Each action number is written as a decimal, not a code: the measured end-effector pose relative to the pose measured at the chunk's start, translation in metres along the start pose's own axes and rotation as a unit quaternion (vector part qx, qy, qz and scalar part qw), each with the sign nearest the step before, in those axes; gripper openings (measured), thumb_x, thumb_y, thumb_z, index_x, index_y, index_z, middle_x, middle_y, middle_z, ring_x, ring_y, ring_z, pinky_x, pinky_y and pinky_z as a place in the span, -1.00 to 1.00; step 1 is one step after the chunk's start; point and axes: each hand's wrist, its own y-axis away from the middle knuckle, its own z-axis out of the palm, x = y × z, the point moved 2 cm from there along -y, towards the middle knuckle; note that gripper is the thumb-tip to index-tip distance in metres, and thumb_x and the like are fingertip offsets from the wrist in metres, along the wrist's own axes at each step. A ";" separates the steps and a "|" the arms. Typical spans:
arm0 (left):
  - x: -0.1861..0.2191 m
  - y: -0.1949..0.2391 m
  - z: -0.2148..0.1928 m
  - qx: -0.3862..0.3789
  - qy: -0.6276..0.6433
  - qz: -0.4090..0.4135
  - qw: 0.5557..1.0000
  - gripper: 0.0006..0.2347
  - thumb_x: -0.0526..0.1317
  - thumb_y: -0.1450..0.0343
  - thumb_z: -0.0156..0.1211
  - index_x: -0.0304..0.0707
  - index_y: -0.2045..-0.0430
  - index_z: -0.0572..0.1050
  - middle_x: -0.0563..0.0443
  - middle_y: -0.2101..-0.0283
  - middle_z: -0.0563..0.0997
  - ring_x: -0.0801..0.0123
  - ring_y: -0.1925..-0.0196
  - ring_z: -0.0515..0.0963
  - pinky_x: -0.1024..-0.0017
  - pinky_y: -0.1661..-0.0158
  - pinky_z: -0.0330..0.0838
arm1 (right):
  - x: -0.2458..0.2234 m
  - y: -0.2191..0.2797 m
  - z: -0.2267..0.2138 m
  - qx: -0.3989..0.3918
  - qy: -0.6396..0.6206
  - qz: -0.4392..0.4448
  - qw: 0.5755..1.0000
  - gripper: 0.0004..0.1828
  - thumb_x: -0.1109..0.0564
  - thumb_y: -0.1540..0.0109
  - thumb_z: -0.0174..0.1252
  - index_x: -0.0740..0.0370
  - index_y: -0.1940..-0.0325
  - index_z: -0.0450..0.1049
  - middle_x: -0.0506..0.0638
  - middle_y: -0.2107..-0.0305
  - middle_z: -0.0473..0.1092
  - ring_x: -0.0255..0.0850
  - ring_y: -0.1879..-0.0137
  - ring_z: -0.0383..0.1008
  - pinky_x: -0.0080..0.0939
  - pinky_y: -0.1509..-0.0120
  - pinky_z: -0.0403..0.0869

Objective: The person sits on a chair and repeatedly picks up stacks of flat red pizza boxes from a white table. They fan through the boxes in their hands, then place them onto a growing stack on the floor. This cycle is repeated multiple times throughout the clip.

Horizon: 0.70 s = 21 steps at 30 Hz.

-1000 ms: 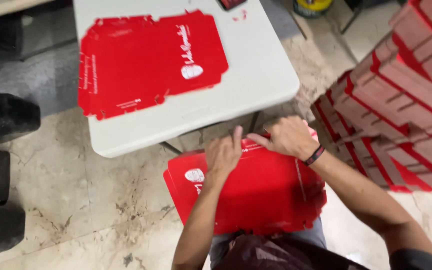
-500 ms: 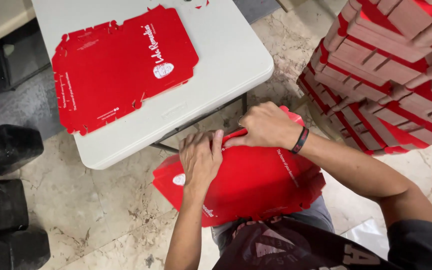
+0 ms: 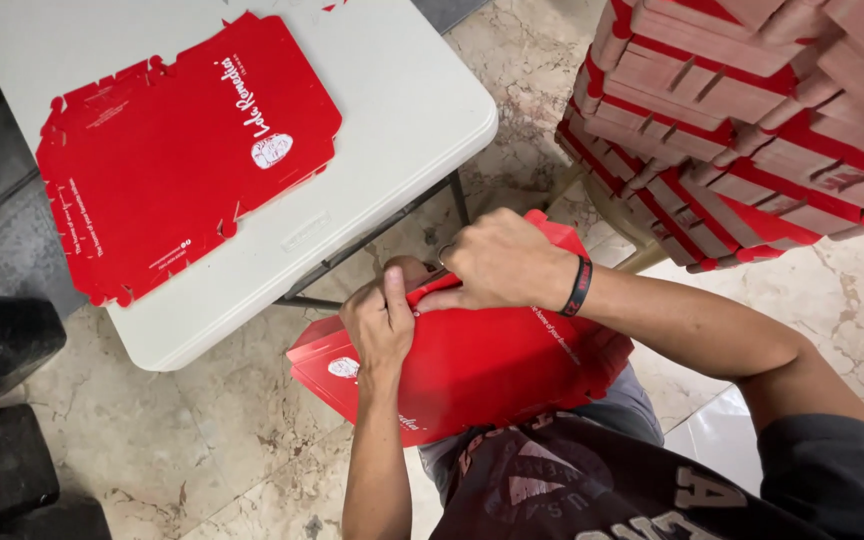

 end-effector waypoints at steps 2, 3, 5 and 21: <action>0.001 0.004 0.001 0.042 -0.033 0.041 0.998 -0.59 -0.07 -0.55 0.08 -0.10 0.79 0.40 0.03 0.72 0.45 0.15 0.58 0.56 0.35 0.39 0.48 | 0.003 0.004 -0.002 0.022 0.000 -0.009 1.000 -0.26 -0.63 -0.15 0.11 0.05 0.57 0.60 0.03 0.65 0.51 0.03 0.42 0.61 -0.02 0.27 0.53; 0.002 0.005 0.000 0.085 -0.067 0.082 0.991 -0.65 -0.08 -0.51 0.20 -0.06 0.75 0.44 0.12 0.69 0.50 0.24 0.56 0.59 0.39 0.33 0.51 | 0.004 0.002 -0.004 0.045 0.001 -0.021 0.999 -0.27 -0.62 -0.15 0.13 0.05 0.58 0.60 0.02 0.66 0.51 0.01 0.42 0.61 -0.04 0.27 0.54; 0.026 0.007 -0.036 0.135 -0.091 0.084 0.983 -0.77 -0.01 -0.48 0.24 -0.16 0.37 0.50 0.01 0.34 0.58 0.16 0.25 0.61 0.19 -0.04 0.28 | 0.006 0.015 -0.013 0.064 -0.002 -0.034 0.997 -0.28 -0.60 -0.12 0.16 0.09 0.55 0.60 0.06 0.64 0.52 0.06 0.42 0.61 0.03 0.29 0.54; -0.025 0.089 -0.111 0.197 -0.074 -0.078 0.974 -0.58 -0.18 -0.46 0.13 -0.27 -0.24 0.35 -0.14 -0.35 0.41 0.00 -0.51 0.27 -0.24 -0.54 -0.17 | 0.014 0.022 0.004 0.125 0.047 -0.014 0.991 -0.15 -0.60 -0.12 0.16 0.11 0.79 0.10 -0.05 0.93 0.08 -0.20 0.79 0.08 -0.05 0.66 0.08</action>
